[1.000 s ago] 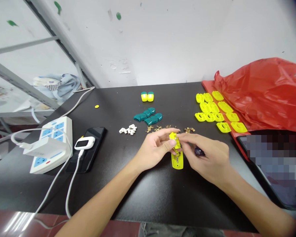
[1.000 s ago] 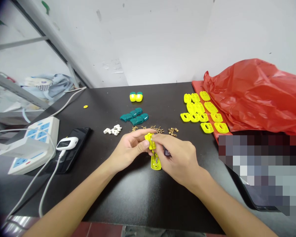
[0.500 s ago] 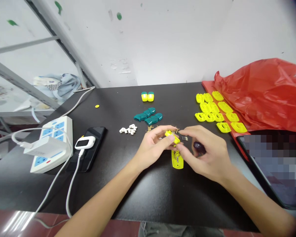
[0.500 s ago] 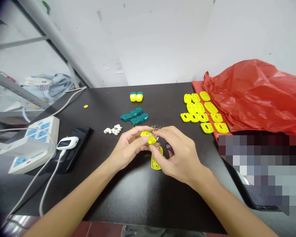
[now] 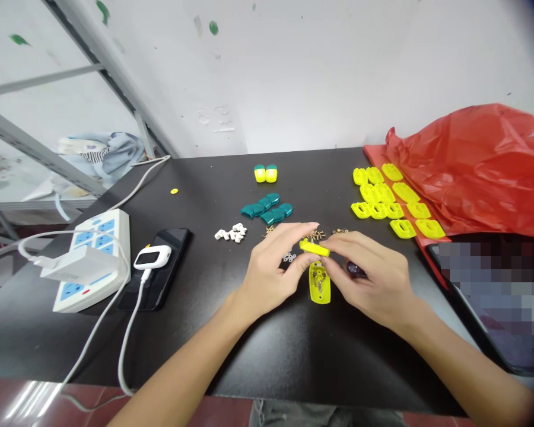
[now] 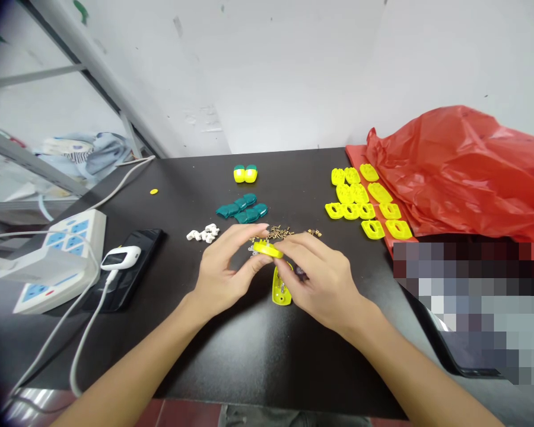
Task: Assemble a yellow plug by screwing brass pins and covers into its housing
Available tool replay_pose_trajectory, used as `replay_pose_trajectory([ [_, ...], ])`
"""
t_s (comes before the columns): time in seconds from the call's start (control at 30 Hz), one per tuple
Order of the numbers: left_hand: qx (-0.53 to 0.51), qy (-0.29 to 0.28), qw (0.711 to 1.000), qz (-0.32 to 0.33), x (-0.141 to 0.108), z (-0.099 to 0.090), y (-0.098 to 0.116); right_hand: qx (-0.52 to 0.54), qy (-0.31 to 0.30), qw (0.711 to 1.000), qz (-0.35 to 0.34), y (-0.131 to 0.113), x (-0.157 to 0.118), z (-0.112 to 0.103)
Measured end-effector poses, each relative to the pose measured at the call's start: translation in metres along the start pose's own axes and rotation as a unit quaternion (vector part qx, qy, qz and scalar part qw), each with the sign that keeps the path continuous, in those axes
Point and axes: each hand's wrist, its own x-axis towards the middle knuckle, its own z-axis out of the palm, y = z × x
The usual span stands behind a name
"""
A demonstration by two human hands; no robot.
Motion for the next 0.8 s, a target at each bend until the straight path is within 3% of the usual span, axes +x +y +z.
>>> replay_pose_trajectory([
  [0.47,0.036,-0.020,0.999,0.017,-0.0014,-0.0006,-0.0001,0.008,-0.005,1.000,0.008,0.0007,-0.0020,0.0023],
  [0.8,0.002,-0.020,1.000,-0.001,-0.0006,0.0000,-0.0003,0.009,-0.003,0.999,0.035,-0.0045,0.0020,0.0035],
])
